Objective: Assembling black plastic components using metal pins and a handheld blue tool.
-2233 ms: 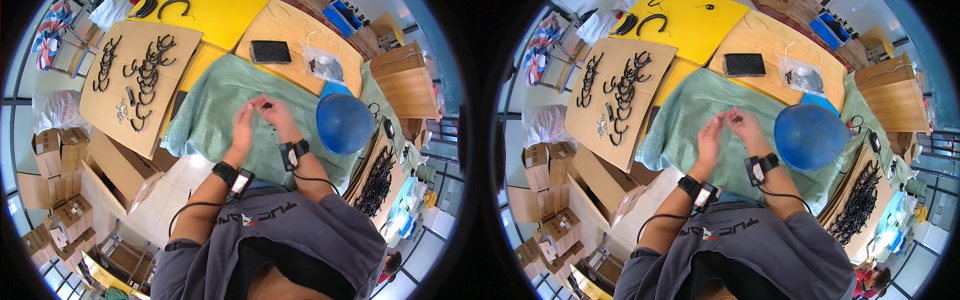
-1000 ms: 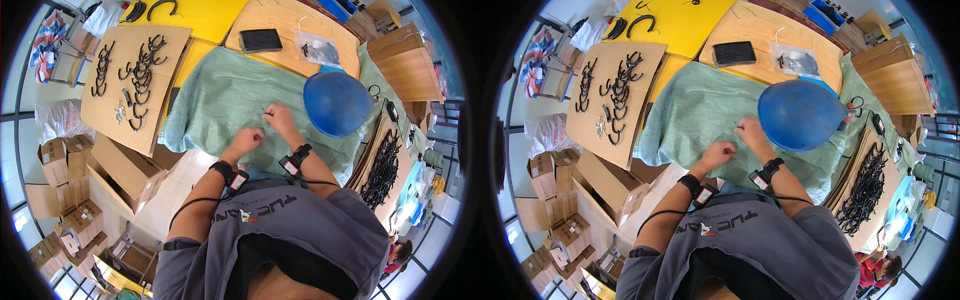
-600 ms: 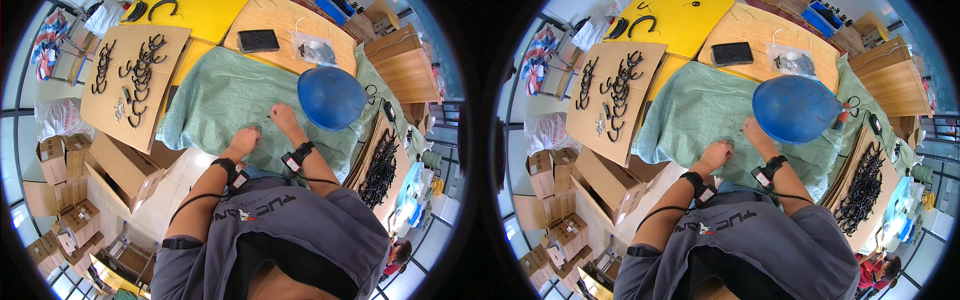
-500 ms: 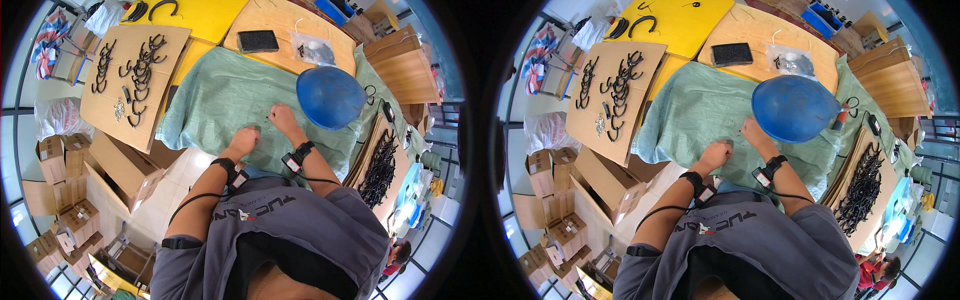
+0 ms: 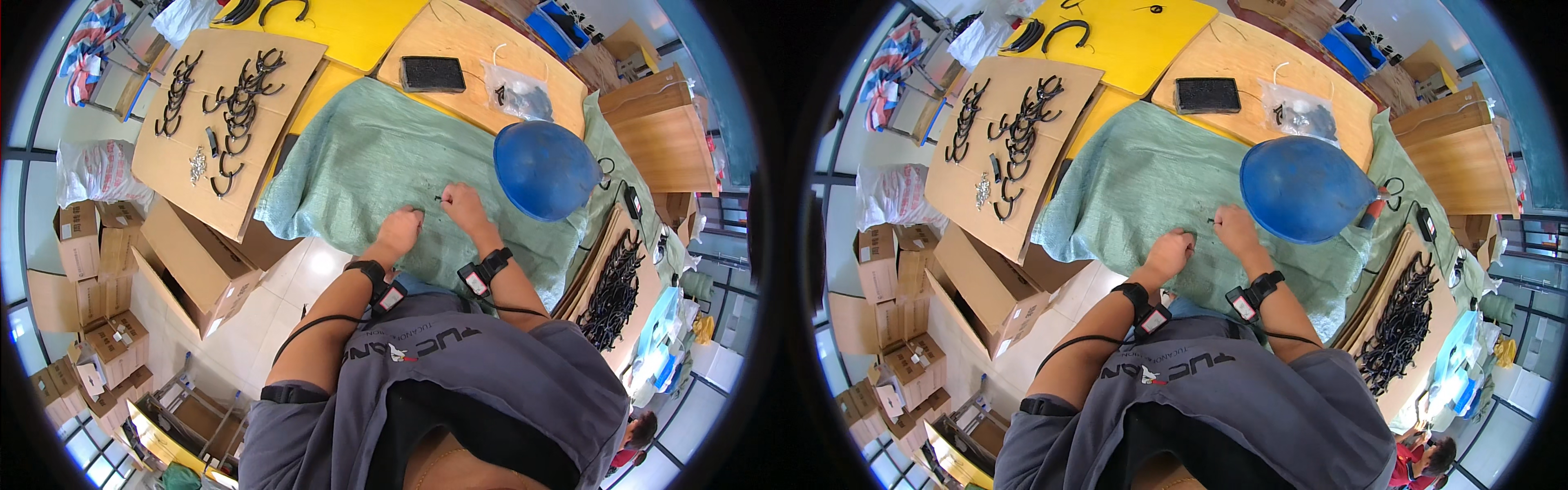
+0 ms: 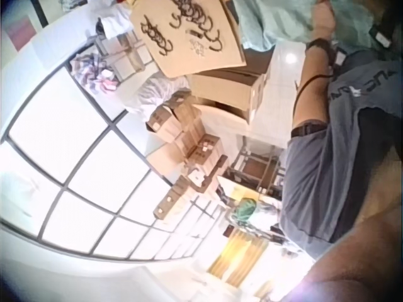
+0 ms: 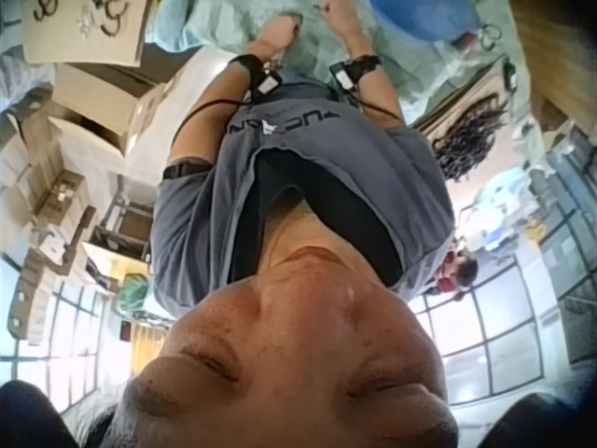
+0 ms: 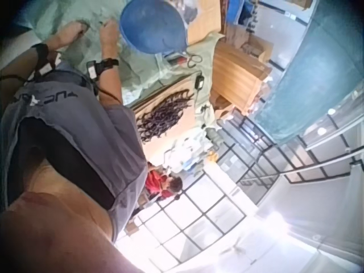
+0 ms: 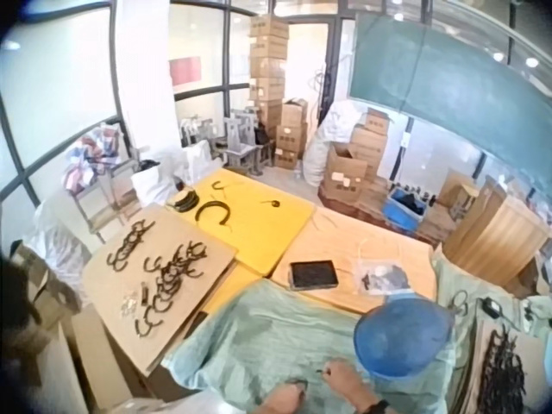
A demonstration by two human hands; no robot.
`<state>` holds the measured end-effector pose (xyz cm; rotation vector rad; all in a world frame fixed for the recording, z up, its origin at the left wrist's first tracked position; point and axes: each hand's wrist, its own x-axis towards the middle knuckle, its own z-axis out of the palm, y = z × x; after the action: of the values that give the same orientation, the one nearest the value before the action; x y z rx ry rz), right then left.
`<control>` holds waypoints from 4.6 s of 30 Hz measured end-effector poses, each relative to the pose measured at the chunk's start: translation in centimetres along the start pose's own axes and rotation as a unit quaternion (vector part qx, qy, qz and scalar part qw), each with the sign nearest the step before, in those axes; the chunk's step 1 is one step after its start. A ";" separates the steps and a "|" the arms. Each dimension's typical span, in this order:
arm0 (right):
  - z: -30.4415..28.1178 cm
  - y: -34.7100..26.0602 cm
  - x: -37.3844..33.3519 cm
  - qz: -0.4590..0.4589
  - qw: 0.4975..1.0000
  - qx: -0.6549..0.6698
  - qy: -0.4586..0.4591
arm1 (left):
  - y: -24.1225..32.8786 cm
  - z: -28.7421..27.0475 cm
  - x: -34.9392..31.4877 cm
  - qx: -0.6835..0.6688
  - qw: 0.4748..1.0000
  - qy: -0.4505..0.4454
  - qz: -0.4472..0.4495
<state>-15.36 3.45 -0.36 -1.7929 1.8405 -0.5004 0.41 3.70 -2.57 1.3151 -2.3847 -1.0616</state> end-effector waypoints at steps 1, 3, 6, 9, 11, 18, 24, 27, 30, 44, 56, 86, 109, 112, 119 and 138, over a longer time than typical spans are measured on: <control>0.0 -0.1 0.0 -0.001 1.000 -0.020 -0.010 | 0.0 0.1 0.0 0.005 1.000 0.012 0.000; 0.5 0.0 -0.2 0.003 0.998 -0.055 0.004 | 0.5 0.2 0.0 0.019 0.999 0.030 -0.028; 1.7 0.1 -0.5 -0.001 0.991 -0.127 0.043 | 0.9 0.0 0.1 0.035 0.997 0.032 -0.054; 1.8 -0.1 -0.6 -0.021 0.982 -0.166 0.086 | 0.5 -0.6 0.6 -0.014 0.998 -0.002 -0.054; 1.4 -0.1 -0.5 -0.032 0.980 -0.167 0.106 | 0.4 -1.2 0.9 -0.066 0.996 -0.022 -0.057; -0.8 -3.6 -0.6 0.067 0.981 0.183 -0.013 | 0.7 -2.0 1.6 -0.745 0.603 -0.061 -0.279; -0.3 -1.3 2.9 0.071 0.974 0.188 0.103 | 0.8 -1.8 1.4 -0.745 0.573 -0.007 -0.342; -0.4 0.4 5.7 0.137 0.968 0.165 0.133 | -0.5 -2.1 0.8 -0.730 0.583 -0.020 -0.355; -0.6 -0.4 6.9 0.133 0.976 0.026 0.172 | -0.8 -2.4 0.5 -0.724 0.584 -0.021 -0.367; 0.0 -1.9 3.0 -0.010 0.998 0.057 -0.019 | -0.8 -2.7 0.0 -0.689 0.622 -0.012 -0.371; 1.0 -0.6 2.4 0.040 0.999 0.026 0.021 | -0.9 -1.9 -0.3 -0.338 0.919 0.060 -0.195; -0.4 -1.0 3.9 0.237 0.916 0.321 -0.036 | -0.5 -3.3 -0.1 -0.609 0.733 0.021 -0.302; 1.4 -3.1 3.7 0.272 0.556 0.780 -0.092 | 3.8 -5.9 3.3 -0.588 0.777 0.187 -0.125; 2.7 -2.9 3.9 0.216 0.460 0.854 -0.113 | 3.4 -3.5 3.5 -0.262 0.946 0.192 0.018; 1.8 -3.9 6.7 0.313 0.443 0.840 -0.031 | 4.0 -3.6 4.0 -0.281 0.917 0.280 0.045; -6.2 -1.2 15.9 0.148 0.599 0.787 0.014 | 0.2 -4.3 0.6 -0.425 0.855 0.161 -0.250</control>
<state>-17.90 -12.99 3.60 -0.2002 0.8106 -1.3765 2.11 1.18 0.56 1.5659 -1.0787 -1.5960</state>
